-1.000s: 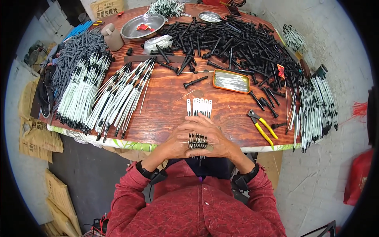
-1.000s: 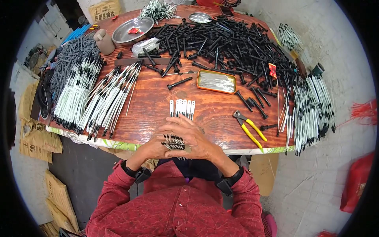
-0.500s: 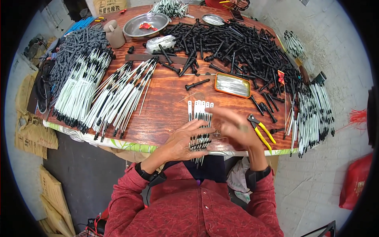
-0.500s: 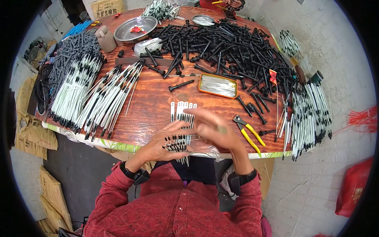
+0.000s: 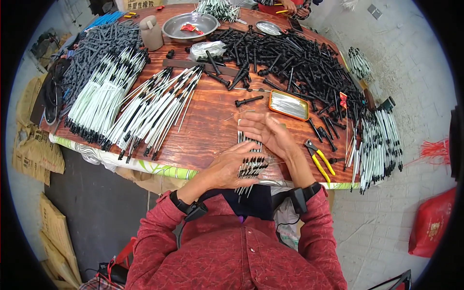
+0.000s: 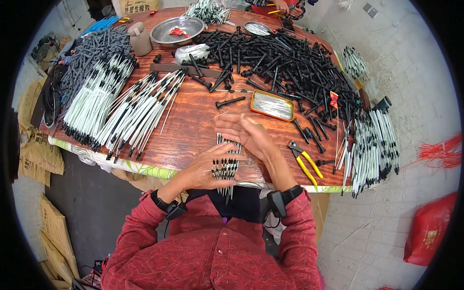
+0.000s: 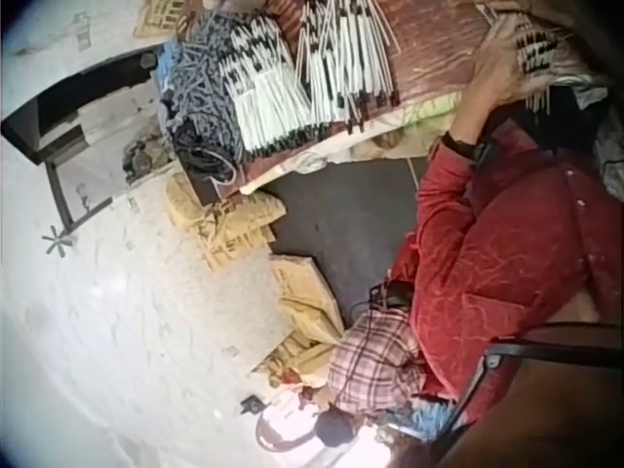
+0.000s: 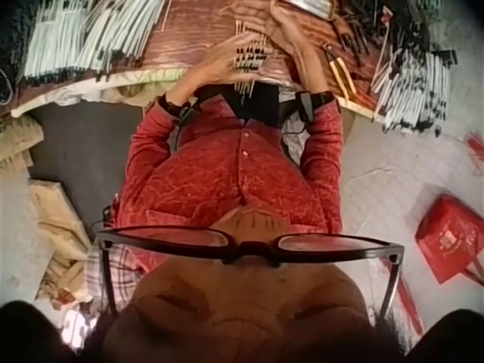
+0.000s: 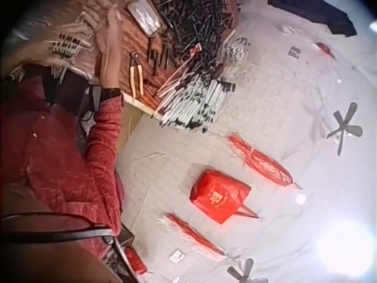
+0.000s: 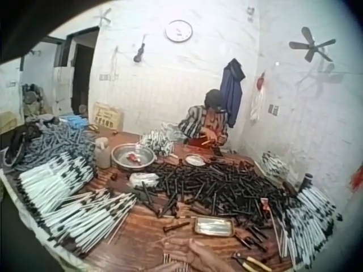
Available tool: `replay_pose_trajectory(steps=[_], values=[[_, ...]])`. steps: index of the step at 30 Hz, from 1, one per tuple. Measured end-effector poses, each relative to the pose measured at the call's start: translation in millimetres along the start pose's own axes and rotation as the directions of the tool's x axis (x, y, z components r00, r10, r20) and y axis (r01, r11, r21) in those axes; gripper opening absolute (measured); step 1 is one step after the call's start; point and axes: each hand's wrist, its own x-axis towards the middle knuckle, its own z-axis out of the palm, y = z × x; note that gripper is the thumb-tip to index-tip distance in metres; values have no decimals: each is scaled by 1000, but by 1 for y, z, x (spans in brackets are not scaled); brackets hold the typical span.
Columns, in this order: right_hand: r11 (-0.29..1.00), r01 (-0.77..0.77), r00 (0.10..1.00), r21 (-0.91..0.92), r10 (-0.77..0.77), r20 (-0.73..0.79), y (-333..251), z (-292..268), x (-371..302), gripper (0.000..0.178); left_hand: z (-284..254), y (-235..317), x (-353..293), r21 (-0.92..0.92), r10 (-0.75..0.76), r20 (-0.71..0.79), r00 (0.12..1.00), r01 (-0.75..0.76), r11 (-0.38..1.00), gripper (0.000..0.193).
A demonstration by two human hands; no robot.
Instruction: The person gathers white rods and black caps, fits the caps onto the rods, and trims the ends using pliers. They then insert the capped rods into a black base and secure them by hand.
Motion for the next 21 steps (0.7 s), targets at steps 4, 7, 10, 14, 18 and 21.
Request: replay_pose_trajectory(steps=[4,7,10,14,18,21], values=[[990,128,977,63,-115,-182,-4,-1,-6,57,2,-3,-2,16,37,-1,999,-37,999,62],[991,128,979,-47,-134,-153,-11,0,9,55,1,-4,-3,25,42,-8,999,-42,999,64],[984,32,996,-177,-45,-74,-4,-11,16,54,0,5,6,-22,4,8,1000,-4,1000,64],[963,-37,999,-267,41,11,-7,-5,21,56,0,4,4,1,32,-23,999,-32,999,65],[952,-9,999,-307,24,43,-8,-1,15,56,-8,15,8,-94,-48,83,995,56,994,64],[945,18,1000,-327,-10,27,-4,4,12,54,-7,14,5,-68,-37,75,997,43,997,62]])
